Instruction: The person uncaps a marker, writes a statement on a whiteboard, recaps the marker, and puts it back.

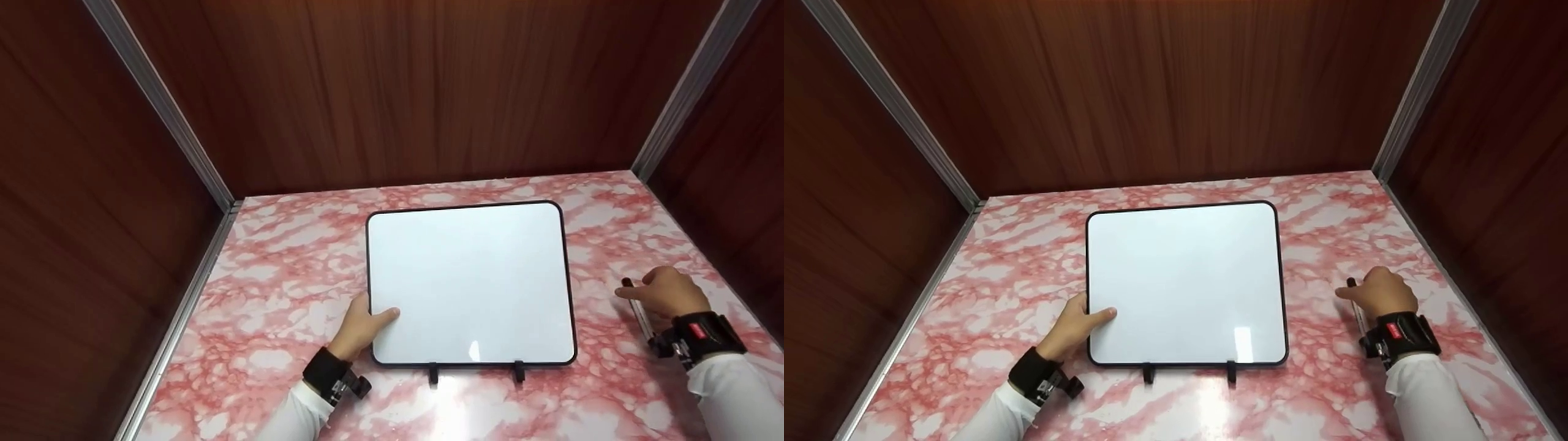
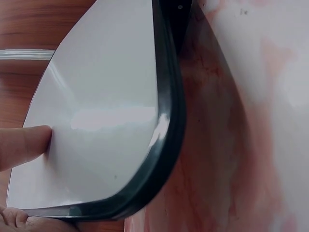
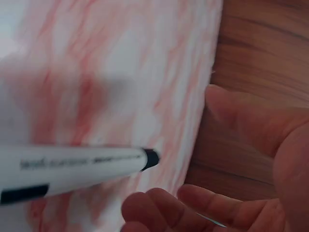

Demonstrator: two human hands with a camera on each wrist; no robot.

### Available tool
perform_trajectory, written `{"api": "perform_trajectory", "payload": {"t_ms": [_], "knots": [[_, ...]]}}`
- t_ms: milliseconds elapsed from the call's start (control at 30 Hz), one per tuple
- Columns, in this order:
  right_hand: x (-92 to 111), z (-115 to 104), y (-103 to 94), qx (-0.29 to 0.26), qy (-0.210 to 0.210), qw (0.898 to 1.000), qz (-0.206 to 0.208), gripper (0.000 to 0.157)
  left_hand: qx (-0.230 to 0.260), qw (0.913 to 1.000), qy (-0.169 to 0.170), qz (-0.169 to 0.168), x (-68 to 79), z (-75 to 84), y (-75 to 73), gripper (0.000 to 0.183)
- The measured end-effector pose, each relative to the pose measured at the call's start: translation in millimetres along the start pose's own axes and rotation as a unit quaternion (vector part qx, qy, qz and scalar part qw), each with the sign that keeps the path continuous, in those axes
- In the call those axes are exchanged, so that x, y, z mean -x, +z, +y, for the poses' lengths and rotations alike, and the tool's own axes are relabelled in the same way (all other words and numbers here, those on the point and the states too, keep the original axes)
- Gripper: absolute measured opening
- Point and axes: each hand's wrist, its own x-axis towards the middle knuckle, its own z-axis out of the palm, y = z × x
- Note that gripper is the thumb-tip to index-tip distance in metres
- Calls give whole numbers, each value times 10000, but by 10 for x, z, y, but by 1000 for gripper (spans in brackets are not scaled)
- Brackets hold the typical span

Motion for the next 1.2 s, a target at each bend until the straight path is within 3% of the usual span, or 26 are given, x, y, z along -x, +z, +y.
{"api": "perform_trajectory", "payload": {"t_ms": [100,233,467,733,1000,1200], "knots": [[-51,50,24,99,102,9994,-307,66,-49,10000,-2,25,7,-1,-8,47],[-79,85,71,297,260,9986,-348,42,-124,9999,-45,59,1,5,-3,48],[-86,93,111,432,375,9983,-117,29,-203,9997,-5,129,-6,10,13,47],[-65,8,121,157,44,9998,-100,26,-269,9995,30,184,4,-14,11,48],[50,-401,16,-363,-550,9917,1104,41,-267,9993,56,269,19,-10,8,52],[179,-841,-39,-1070,-1110,9665,2051,37,-438,9983,-90,373,7,42,-25,59]]}}
